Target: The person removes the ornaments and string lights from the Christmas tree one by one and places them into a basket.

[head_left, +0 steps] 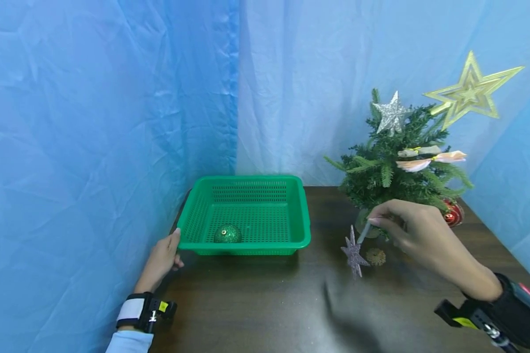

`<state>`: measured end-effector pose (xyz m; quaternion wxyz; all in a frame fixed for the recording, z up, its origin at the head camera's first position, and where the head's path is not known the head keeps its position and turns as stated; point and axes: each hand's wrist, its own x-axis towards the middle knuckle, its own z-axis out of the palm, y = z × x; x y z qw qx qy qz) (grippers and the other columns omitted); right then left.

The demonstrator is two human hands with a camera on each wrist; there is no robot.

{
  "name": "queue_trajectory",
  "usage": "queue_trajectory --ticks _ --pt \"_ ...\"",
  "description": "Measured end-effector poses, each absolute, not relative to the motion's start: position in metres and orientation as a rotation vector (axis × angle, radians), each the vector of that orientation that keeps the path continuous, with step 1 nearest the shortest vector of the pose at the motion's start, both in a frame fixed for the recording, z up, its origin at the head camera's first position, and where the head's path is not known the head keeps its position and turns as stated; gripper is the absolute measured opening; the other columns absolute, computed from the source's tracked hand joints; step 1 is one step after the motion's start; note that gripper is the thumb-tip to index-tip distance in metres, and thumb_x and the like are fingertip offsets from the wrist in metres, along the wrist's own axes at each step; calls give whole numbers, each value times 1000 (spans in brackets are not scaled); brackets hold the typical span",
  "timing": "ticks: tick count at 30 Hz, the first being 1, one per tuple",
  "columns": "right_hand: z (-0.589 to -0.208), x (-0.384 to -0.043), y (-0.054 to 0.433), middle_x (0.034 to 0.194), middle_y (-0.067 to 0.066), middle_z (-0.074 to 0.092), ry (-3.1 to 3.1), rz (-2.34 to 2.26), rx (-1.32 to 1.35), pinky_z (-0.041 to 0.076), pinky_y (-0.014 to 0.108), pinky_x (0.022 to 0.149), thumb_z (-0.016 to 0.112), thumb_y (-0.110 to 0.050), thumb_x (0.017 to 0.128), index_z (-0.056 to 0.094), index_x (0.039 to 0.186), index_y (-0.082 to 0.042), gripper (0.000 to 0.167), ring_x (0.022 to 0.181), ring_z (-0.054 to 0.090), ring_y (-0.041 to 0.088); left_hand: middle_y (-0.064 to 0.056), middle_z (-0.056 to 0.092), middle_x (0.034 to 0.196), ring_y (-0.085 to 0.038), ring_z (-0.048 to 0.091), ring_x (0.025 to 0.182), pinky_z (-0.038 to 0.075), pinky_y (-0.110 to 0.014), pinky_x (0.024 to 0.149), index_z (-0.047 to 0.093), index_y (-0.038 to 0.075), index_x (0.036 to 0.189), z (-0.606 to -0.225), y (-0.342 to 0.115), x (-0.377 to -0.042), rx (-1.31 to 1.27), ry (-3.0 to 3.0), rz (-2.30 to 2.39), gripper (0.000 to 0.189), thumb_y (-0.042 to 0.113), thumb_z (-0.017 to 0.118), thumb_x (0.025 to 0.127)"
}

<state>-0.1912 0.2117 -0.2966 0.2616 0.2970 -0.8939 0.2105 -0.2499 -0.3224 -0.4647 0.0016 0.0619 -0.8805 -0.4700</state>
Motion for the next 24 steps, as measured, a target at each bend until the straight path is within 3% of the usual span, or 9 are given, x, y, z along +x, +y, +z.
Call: queue_trajectory --ticks 17,24 --pt "-296 -207 192 87 -11 70 -2452 602 796 37 25 57 77 -3 91 73 97 -20 19 59 47 2 -7 54 65 -23 62 64 52 -36 62 50 0 95 -467 -324 -246 184 -2745 -1483 58 52 29 112" --pt "-294 -212 182 89 -10 71 -2475 610 767 43 29 61 77 -7 93 73 97 -19 14 68 56 2 -7 53 66 -23 63 64 52 -37 62 50 1 96 -466 -322 -250 194 -2754 -1480 58 53 28 111"
